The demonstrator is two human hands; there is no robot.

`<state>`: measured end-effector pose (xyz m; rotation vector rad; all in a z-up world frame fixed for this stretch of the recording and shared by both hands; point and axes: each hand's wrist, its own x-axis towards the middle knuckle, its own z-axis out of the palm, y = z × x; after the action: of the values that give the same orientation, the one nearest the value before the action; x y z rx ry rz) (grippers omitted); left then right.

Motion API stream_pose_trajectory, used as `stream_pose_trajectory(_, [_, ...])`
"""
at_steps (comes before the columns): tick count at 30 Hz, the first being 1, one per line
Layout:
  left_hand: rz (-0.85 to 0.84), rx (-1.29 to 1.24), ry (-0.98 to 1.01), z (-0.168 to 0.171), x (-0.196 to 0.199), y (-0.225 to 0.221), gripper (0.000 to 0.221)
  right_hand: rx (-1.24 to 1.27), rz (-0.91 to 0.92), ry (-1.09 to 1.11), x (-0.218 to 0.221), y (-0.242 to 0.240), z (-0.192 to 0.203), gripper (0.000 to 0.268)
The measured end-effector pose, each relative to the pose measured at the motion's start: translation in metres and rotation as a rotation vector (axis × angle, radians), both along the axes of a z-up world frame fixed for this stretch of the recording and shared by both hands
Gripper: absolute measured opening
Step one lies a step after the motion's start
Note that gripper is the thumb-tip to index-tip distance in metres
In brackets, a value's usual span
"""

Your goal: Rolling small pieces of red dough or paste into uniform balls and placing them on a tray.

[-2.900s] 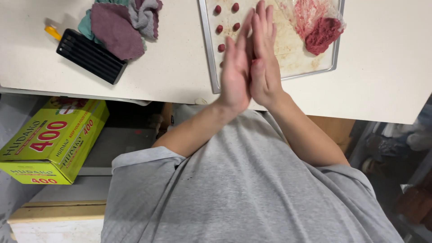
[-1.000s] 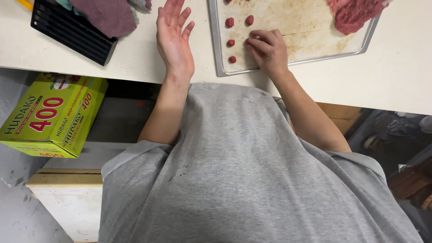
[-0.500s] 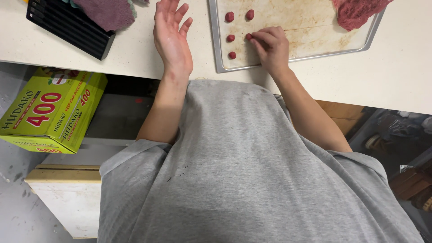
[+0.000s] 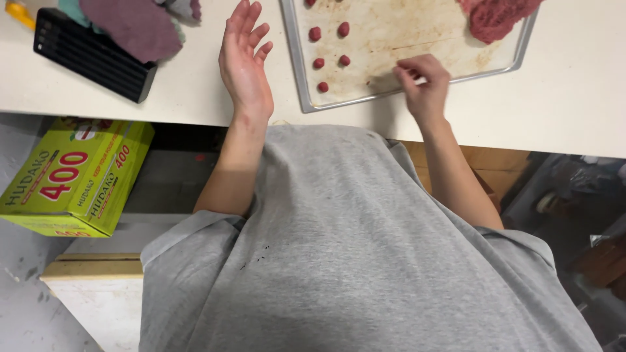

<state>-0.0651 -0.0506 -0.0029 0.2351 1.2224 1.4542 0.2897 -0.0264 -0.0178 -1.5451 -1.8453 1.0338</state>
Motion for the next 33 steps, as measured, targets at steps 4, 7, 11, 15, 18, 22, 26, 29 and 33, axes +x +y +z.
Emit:
stream_pose_trajectory(4, [-0.046,0.052,0.03,-0.003,0.012,0.002,0.055,-0.063,0.108,-0.052,-0.031,0.006,0.004,0.013])
stream_pose_trajectory(7, [-0.05,0.084,0.085,0.001,0.015,0.005,0.054,0.138,0.24,-0.163,-0.042,0.012,-0.007,0.02])
stream_pose_trajectory(11, [-0.051,0.061,0.148,0.006,0.012,0.001,0.055,0.232,0.334,-0.199,-0.061,0.021,-0.007,0.018])
stream_pose_trajectory(15, [-0.019,0.048,0.163,0.016,0.006,-0.001,0.056,0.238,0.347,-0.188,-0.07,0.024,-0.014,0.015])
stream_pose_trajectory(18, [-0.009,0.032,0.148,0.014,0.004,0.0,0.057,0.266,0.331,-0.196,-0.069,0.023,-0.021,0.014])
stream_pose_trajectory(22, [-0.004,0.008,0.131,0.017,0.004,0.003,0.059,0.246,0.342,-0.197,-0.067,0.025,-0.016,0.018])
stream_pose_trajectory(26, [-0.025,0.007,0.135,0.02,0.009,0.004,0.058,0.149,0.276,-0.057,-0.05,0.024,-0.006,0.032])
stream_pose_trajectory(29, [-0.067,0.003,0.111,0.022,0.013,0.005,0.056,0.227,0.089,-0.039,0.005,0.038,-0.014,0.027])
stream_pose_trajectory(33, [-0.144,0.001,0.03,0.024,0.021,0.008,0.054,0.23,-0.108,-0.31,0.084,0.081,0.014,0.022])
